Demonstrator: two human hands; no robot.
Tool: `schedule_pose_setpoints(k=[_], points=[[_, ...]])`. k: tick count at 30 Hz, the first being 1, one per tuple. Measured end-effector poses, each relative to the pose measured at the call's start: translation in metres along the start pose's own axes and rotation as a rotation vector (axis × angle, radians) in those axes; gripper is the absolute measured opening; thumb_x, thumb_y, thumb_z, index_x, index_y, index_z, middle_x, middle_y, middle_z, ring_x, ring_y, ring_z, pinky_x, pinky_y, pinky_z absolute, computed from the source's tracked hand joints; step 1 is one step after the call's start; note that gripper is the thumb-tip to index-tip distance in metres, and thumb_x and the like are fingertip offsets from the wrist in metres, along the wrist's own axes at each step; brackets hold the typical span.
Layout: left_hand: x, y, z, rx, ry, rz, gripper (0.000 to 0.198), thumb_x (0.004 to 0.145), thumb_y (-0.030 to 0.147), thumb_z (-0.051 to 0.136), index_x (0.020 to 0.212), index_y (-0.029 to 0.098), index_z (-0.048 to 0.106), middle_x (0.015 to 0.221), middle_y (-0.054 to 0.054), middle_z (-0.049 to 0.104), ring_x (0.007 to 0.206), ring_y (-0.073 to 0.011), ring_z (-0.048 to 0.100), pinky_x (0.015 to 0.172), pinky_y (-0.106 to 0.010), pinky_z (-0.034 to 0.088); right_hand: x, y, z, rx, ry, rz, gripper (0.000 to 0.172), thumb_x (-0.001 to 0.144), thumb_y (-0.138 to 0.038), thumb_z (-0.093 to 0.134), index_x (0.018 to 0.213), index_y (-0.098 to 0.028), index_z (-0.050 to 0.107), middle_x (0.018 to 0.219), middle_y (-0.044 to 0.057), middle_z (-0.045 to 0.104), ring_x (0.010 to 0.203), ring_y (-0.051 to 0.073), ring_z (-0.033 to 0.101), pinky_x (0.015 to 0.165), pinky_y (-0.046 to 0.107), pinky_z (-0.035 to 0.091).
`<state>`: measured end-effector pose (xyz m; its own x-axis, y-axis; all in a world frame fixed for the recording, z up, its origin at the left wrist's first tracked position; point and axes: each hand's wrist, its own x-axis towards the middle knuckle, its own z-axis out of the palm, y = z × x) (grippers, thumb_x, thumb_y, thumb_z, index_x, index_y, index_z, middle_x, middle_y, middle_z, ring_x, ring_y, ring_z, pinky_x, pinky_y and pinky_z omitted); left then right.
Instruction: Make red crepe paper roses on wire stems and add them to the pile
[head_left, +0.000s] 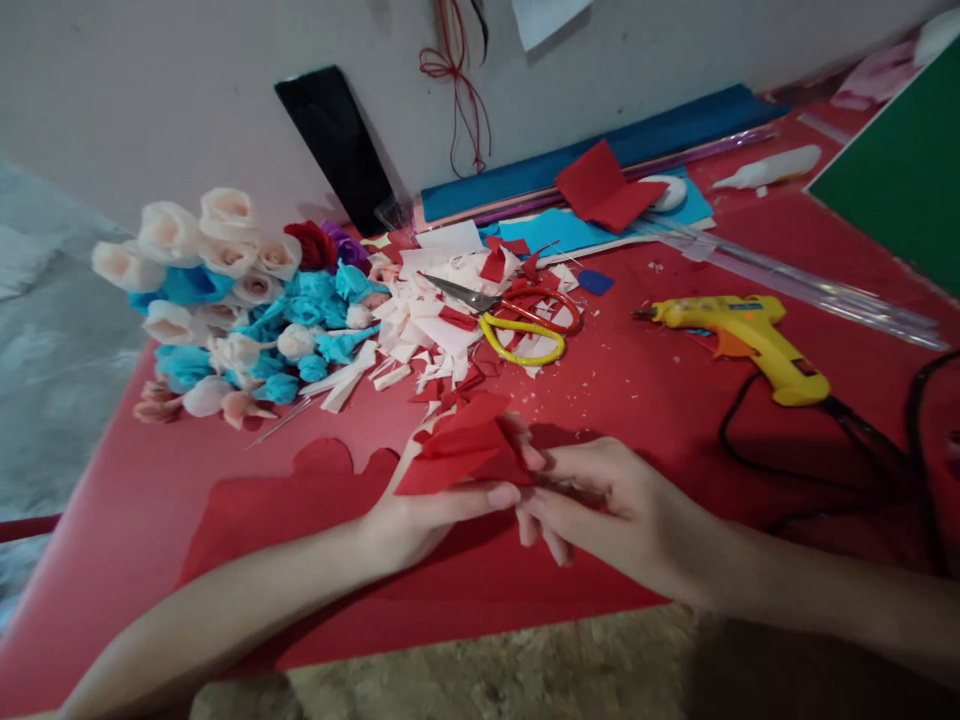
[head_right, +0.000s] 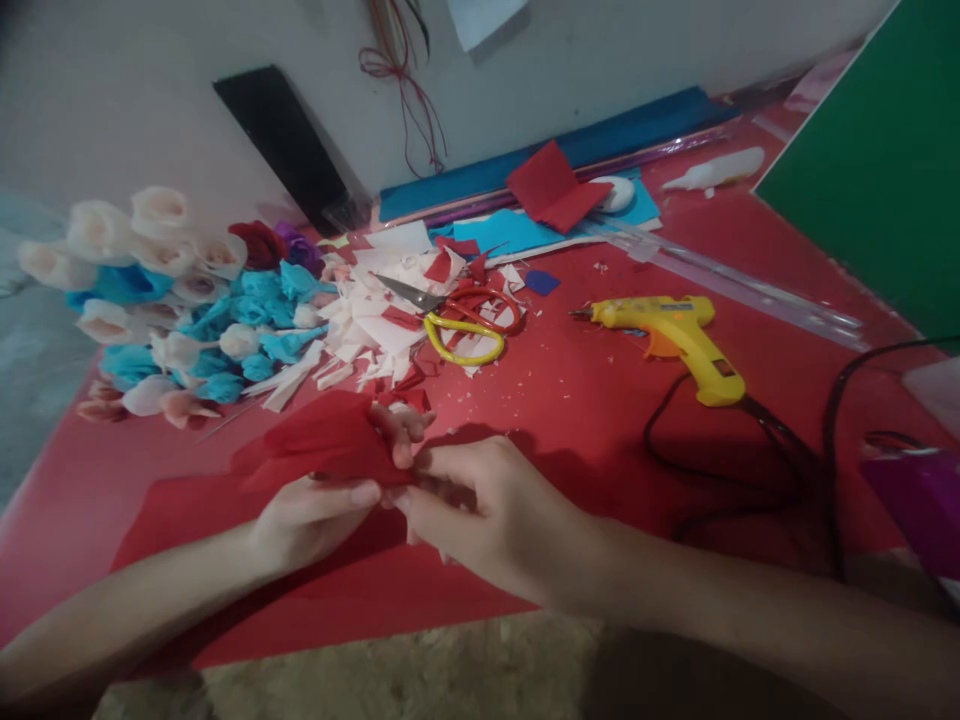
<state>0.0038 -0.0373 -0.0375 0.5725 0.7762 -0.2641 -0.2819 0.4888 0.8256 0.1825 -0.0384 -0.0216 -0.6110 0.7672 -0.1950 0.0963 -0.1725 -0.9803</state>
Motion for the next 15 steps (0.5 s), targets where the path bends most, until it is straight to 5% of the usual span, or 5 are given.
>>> schedule_pose_setpoints(k=[9,15], points=[[0.004,-0.004,0.001,0.089,0.097,0.133,0.017,0.074,0.023,0.065,0.089,0.016,0.061,0.082,-0.005,0.066,0.065,-0.0166,0.064,0.074,-0.034,0.052,0.004,0.0,-0.003,-0.095,0.083,-0.049,0.019,0.082,-0.023,0.05,0.066,-0.013,0.053,0.055,-0.002,0.05,0.05,0.006,0.045,0.047,0.02,0.032],[0.008,0.004,-0.006,0.134,0.144,0.155,0.057,0.062,0.013,0.074,0.113,0.026,0.052,0.119,-0.006,0.06,0.105,-0.0236,0.059,0.085,-0.03,0.05,-0.002,-0.012,-0.023,-0.338,0.04,-0.004,0.027,0.085,-0.028,0.049,0.061,-0.016,0.053,0.049,-0.004,0.045,0.044,0.006,0.042,0.042,0.021,0.028]])
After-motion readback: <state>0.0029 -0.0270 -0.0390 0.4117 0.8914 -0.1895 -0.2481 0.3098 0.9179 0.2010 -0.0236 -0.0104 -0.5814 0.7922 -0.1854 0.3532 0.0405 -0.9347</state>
